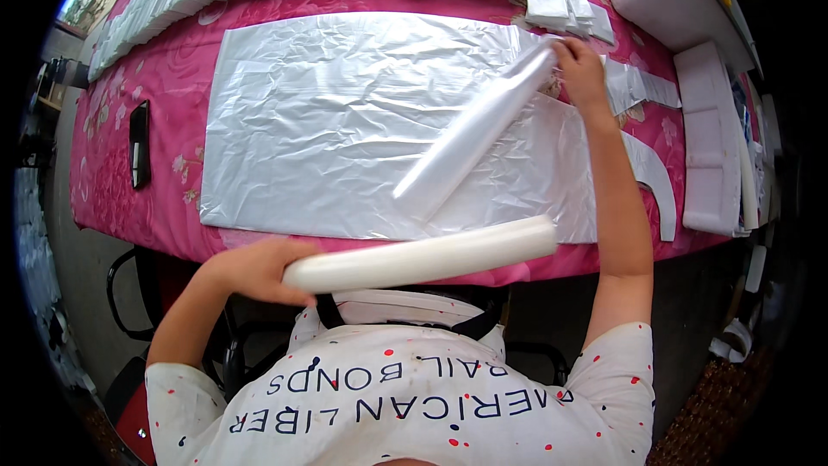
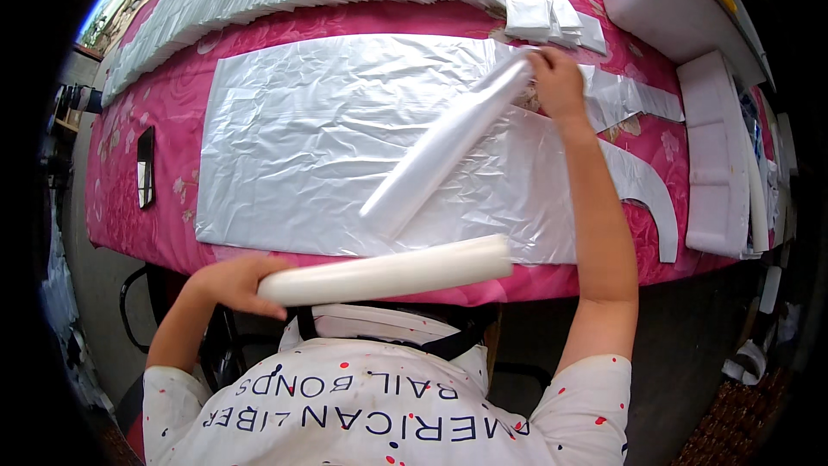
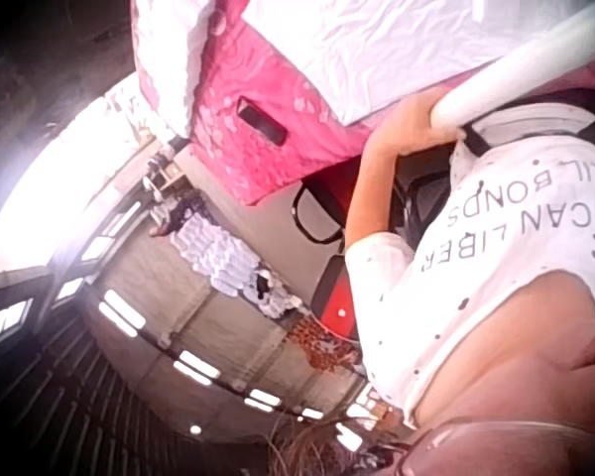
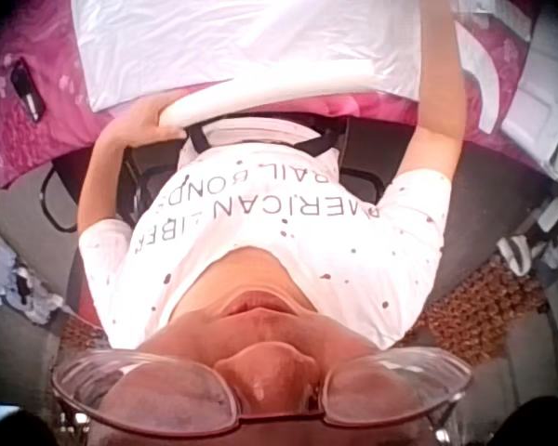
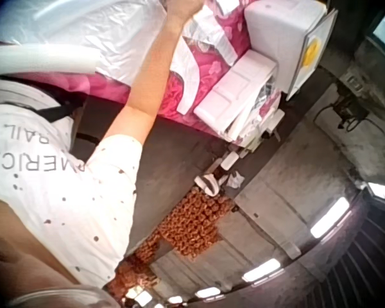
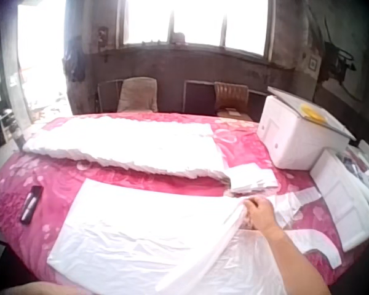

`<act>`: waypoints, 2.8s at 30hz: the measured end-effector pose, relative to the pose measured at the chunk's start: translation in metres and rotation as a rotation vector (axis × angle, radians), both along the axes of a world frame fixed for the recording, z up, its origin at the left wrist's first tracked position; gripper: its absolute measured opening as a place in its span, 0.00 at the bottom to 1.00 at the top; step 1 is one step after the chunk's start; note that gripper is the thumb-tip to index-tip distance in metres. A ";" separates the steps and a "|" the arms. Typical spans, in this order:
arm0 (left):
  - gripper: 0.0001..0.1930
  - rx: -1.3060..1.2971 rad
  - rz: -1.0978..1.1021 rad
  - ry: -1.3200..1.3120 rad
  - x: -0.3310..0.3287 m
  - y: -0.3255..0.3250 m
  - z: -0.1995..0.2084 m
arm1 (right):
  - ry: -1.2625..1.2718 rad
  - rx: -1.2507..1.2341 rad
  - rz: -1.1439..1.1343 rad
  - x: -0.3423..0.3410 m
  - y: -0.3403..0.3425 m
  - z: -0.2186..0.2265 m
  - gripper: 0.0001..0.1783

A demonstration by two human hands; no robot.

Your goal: The person wraps small white rectangular items in clear plastic film on a pink floral tablecloth. They unroll the film, place an item on it, fold the film over, and smooth it down, repeating this process for several items.

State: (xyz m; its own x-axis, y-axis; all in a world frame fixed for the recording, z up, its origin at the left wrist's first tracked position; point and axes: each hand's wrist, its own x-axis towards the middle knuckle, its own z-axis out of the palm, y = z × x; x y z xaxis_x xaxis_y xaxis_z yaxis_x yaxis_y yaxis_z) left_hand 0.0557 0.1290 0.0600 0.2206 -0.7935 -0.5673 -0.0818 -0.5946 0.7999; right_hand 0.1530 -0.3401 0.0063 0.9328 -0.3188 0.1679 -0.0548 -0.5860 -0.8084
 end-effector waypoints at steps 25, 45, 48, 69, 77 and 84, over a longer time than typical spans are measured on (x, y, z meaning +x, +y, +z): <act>0.44 -0.313 -0.347 -1.009 -0.024 -0.097 -0.054 | 0.161 0.205 0.117 0.031 0.095 0.012 0.29; 0.42 -0.424 -0.313 -0.963 -0.030 -0.095 -0.054 | -0.024 -0.751 -0.128 -0.130 0.032 0.012 0.29; 0.42 -0.458 -0.353 -0.949 -0.014 -0.092 -0.050 | -0.097 -0.707 -0.050 -0.135 0.041 0.022 0.29; 0.36 -0.249 -0.276 -1.055 -0.053 -0.105 -0.062 | -0.248 -0.639 0.400 -0.003 0.122 0.007 0.24; 0.29 -0.475 -0.176 -1.039 -0.047 -0.090 -0.062 | -0.350 -0.536 0.443 -0.024 0.134 0.012 0.24; 0.14 -0.628 -0.099 -1.210 -0.042 -0.078 -0.064 | -0.154 -0.450 0.903 -0.114 0.149 0.008 0.21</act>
